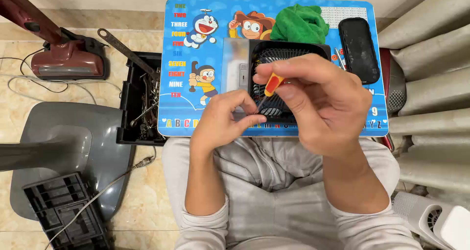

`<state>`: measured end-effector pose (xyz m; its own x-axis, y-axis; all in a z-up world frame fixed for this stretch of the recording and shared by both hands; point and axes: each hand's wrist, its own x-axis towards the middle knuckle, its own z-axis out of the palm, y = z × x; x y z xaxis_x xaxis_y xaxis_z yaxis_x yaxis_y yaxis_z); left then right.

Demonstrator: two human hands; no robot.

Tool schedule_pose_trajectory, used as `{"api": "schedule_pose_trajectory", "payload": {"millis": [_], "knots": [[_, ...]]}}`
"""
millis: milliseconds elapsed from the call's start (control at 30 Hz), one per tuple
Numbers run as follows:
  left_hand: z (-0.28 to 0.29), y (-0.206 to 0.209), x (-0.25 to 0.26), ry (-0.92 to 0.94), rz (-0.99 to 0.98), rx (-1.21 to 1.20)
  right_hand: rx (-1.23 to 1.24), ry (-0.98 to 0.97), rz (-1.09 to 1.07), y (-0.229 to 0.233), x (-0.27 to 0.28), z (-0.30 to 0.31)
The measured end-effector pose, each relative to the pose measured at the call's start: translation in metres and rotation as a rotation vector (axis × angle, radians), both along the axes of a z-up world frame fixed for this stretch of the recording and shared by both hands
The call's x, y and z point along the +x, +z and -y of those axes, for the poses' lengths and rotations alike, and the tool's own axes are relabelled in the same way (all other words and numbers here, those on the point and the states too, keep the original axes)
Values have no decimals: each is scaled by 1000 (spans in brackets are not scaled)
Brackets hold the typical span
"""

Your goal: Disassembling a small portable fan using a screwdriver to inspect and repair internal components.

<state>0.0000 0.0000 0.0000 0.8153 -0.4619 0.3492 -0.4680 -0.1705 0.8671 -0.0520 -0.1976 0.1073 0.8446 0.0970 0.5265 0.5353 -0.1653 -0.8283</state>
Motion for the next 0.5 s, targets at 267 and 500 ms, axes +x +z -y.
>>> {"api": "schedule_pose_trajectory", "payload": {"millis": [267,500], "knots": [[-1,1,0,-11,-17,16,-16,17,101,-8,7,3],[1,4,1,-19,-6,-2,-19,-10,-4,8,-1,-3]]}}
